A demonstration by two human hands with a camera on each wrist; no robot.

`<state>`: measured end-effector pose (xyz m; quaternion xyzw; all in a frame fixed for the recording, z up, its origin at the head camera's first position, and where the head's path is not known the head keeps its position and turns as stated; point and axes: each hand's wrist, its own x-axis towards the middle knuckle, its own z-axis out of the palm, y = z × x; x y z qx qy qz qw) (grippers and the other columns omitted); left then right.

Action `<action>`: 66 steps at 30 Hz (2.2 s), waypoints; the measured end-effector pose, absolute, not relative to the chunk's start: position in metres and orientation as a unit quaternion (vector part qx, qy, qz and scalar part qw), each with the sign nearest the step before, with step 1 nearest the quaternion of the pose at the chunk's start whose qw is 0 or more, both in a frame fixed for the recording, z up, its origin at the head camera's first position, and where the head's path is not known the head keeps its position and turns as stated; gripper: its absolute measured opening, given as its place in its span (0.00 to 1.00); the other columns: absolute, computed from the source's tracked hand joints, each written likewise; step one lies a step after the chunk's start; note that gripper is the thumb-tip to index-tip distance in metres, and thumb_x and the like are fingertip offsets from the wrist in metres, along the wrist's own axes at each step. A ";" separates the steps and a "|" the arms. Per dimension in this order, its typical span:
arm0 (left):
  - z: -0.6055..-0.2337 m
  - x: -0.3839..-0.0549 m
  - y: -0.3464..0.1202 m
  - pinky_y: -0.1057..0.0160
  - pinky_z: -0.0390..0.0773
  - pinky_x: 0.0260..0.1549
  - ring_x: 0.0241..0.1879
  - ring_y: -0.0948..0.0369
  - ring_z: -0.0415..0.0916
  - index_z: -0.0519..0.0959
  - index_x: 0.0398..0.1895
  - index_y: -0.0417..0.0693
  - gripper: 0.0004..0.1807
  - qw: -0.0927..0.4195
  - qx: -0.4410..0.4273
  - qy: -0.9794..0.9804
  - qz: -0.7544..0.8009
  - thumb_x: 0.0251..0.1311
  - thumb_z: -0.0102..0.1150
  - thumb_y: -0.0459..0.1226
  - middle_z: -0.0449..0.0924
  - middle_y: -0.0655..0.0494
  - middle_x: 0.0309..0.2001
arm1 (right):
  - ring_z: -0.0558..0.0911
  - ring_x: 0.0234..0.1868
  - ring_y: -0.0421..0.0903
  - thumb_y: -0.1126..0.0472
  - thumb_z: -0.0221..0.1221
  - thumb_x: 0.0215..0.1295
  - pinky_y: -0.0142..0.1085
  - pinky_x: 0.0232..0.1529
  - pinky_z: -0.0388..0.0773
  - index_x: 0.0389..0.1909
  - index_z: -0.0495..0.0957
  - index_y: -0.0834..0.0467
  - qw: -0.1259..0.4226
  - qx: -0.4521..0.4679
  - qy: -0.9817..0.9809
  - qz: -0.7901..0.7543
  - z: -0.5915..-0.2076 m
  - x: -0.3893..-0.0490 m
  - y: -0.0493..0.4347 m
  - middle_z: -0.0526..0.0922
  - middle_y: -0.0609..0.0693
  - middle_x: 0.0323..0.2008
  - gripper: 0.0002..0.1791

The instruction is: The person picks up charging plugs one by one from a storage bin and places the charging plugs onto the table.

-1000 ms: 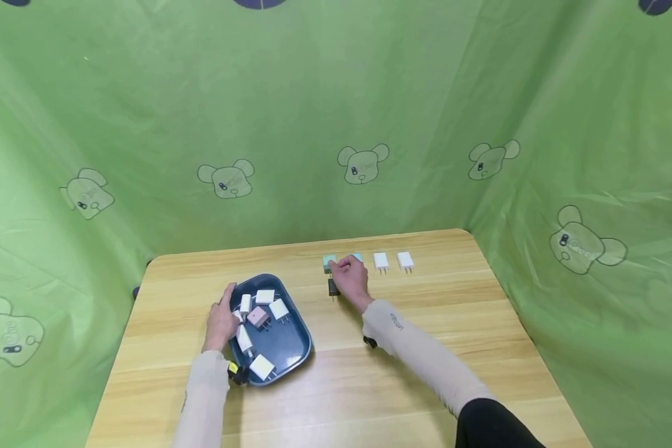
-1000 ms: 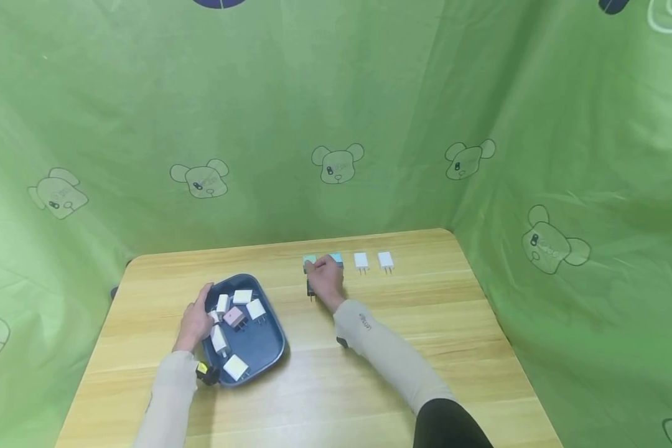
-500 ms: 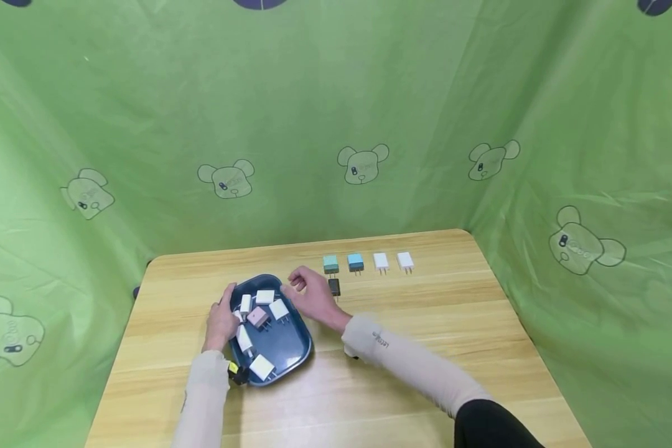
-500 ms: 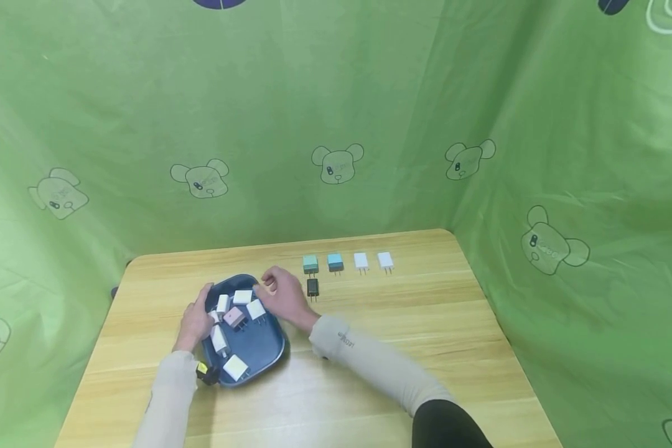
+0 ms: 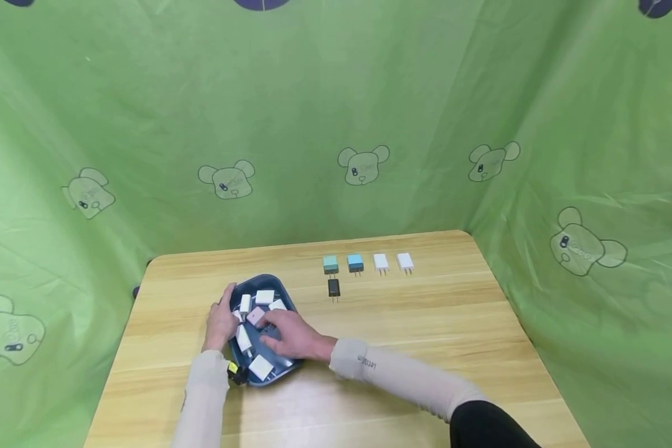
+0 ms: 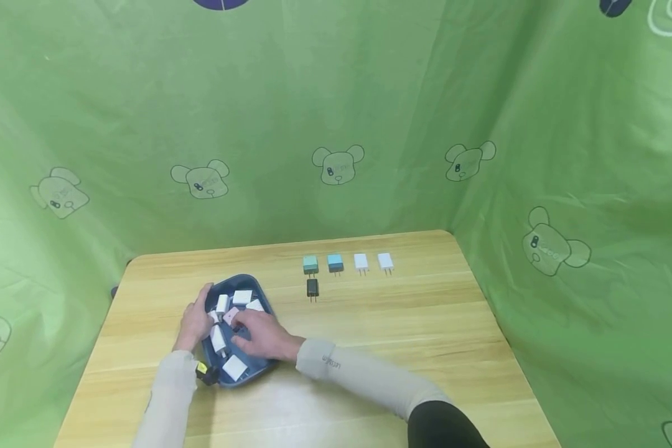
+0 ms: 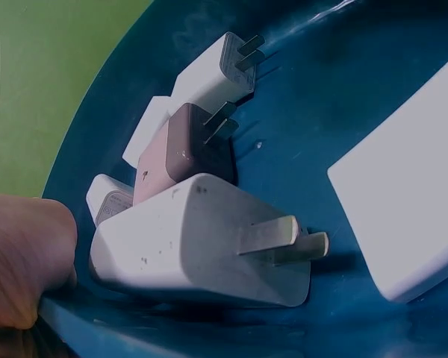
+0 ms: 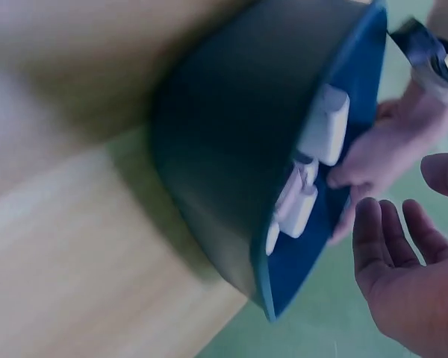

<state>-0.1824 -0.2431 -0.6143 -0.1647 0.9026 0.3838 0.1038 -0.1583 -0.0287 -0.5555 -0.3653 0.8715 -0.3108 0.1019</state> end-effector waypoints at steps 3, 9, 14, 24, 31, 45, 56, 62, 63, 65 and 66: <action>-0.614 -0.183 -0.243 0.31 0.75 0.58 0.57 0.32 0.72 0.46 0.82 0.67 0.49 0.100 -0.163 0.905 0.380 0.60 0.48 0.24 0.60 0.26 0.69 | 0.84 0.51 0.42 0.56 0.64 0.66 0.29 0.55 0.79 0.54 0.80 0.57 0.111 -0.385 0.872 -0.282 -0.562 -0.154 -0.029 0.86 0.50 0.50 0.17; -0.613 -0.182 -0.242 0.31 0.75 0.57 0.57 0.33 0.71 0.48 0.81 0.67 0.49 0.095 -0.162 0.906 0.380 0.60 0.48 0.24 0.60 0.26 0.68 | 0.83 0.46 0.39 0.55 0.64 0.66 0.30 0.52 0.79 0.57 0.78 0.57 0.137 -0.412 0.874 -0.218 -0.574 -0.148 -0.028 0.86 0.50 0.49 0.20; -0.612 -0.178 -0.240 0.31 0.74 0.59 0.59 0.34 0.70 0.47 0.82 0.66 0.49 0.094 -0.165 0.902 0.389 0.60 0.47 0.23 0.60 0.26 0.68 | 0.81 0.45 0.40 0.55 0.66 0.63 0.31 0.51 0.79 0.57 0.77 0.56 0.168 -0.409 0.884 -0.150 -0.581 -0.139 -0.027 0.85 0.48 0.47 0.22; -0.611 -0.175 -0.240 0.31 0.74 0.59 0.57 0.33 0.71 0.48 0.82 0.63 0.47 0.089 -0.166 0.910 0.368 0.62 0.48 0.23 0.61 0.25 0.67 | 0.75 0.37 0.40 0.59 0.72 0.51 0.31 0.39 0.76 0.43 0.81 0.55 0.225 -0.317 0.913 -0.120 -0.584 -0.140 -0.035 0.79 0.44 0.35 0.17; -0.611 -0.175 -0.239 0.31 0.74 0.58 0.57 0.32 0.72 0.48 0.82 0.62 0.48 0.083 -0.162 0.912 0.367 0.60 0.47 0.23 0.61 0.23 0.67 | 0.72 0.26 0.40 0.59 0.68 0.55 0.32 0.26 0.72 0.22 0.74 0.52 0.257 -0.287 0.916 -0.112 -0.583 -0.139 -0.037 0.75 0.44 0.25 0.12; -0.613 -0.171 -0.244 0.31 0.75 0.58 0.57 0.33 0.72 0.48 0.82 0.65 0.48 0.082 -0.168 0.909 0.373 0.60 0.47 0.24 0.61 0.25 0.67 | 0.68 0.24 0.37 0.61 0.67 0.56 0.28 0.26 0.67 0.54 0.79 0.55 0.294 -0.321 0.879 -0.194 -0.586 -0.133 -0.043 0.74 0.42 0.25 0.22; -0.611 -0.175 -0.243 0.31 0.75 0.57 0.56 0.31 0.73 0.49 0.81 0.61 0.49 0.077 -0.155 0.919 0.354 0.57 0.48 0.23 0.62 0.22 0.66 | 0.79 0.36 0.35 0.60 0.71 0.57 0.25 0.42 0.76 0.46 0.79 0.56 0.327 -0.274 0.855 -0.296 -0.590 -0.137 -0.045 0.85 0.47 0.38 0.17; -0.613 -0.176 -0.238 0.31 0.76 0.56 0.55 0.32 0.72 0.49 0.81 0.62 0.49 0.077 -0.157 0.916 0.362 0.57 0.49 0.22 0.62 0.23 0.65 | 0.80 0.36 0.36 0.62 0.71 0.56 0.26 0.44 0.78 0.51 0.77 0.57 0.324 -0.254 0.849 -0.330 -0.597 -0.137 -0.044 0.86 0.47 0.37 0.22; -0.612 -0.176 -0.238 0.31 0.76 0.56 0.55 0.33 0.72 0.49 0.81 0.62 0.49 0.075 -0.158 0.915 0.363 0.57 0.49 0.22 0.62 0.23 0.65 | 0.80 0.35 0.35 0.62 0.71 0.56 0.25 0.43 0.77 0.52 0.77 0.57 0.320 -0.263 0.851 -0.322 -0.598 -0.136 -0.044 0.86 0.47 0.36 0.23; -0.612 -0.176 -0.238 0.31 0.76 0.56 0.55 0.34 0.72 0.50 0.81 0.62 0.49 0.074 -0.160 0.913 0.368 0.57 0.49 0.23 0.62 0.24 0.66 | 0.78 0.33 0.33 0.61 0.72 0.56 0.24 0.41 0.76 0.51 0.78 0.58 0.310 -0.277 0.856 -0.307 -0.599 -0.136 -0.044 0.86 0.46 0.34 0.22; -0.612 -0.175 -0.238 0.31 0.75 0.57 0.55 0.34 0.72 0.50 0.81 0.62 0.49 0.075 -0.162 0.911 0.371 0.57 0.49 0.23 0.62 0.24 0.66 | 0.77 0.31 0.32 0.60 0.72 0.55 0.23 0.39 0.76 0.49 0.78 0.58 0.307 -0.281 0.859 -0.300 -0.600 -0.135 -0.045 0.85 0.45 0.33 0.21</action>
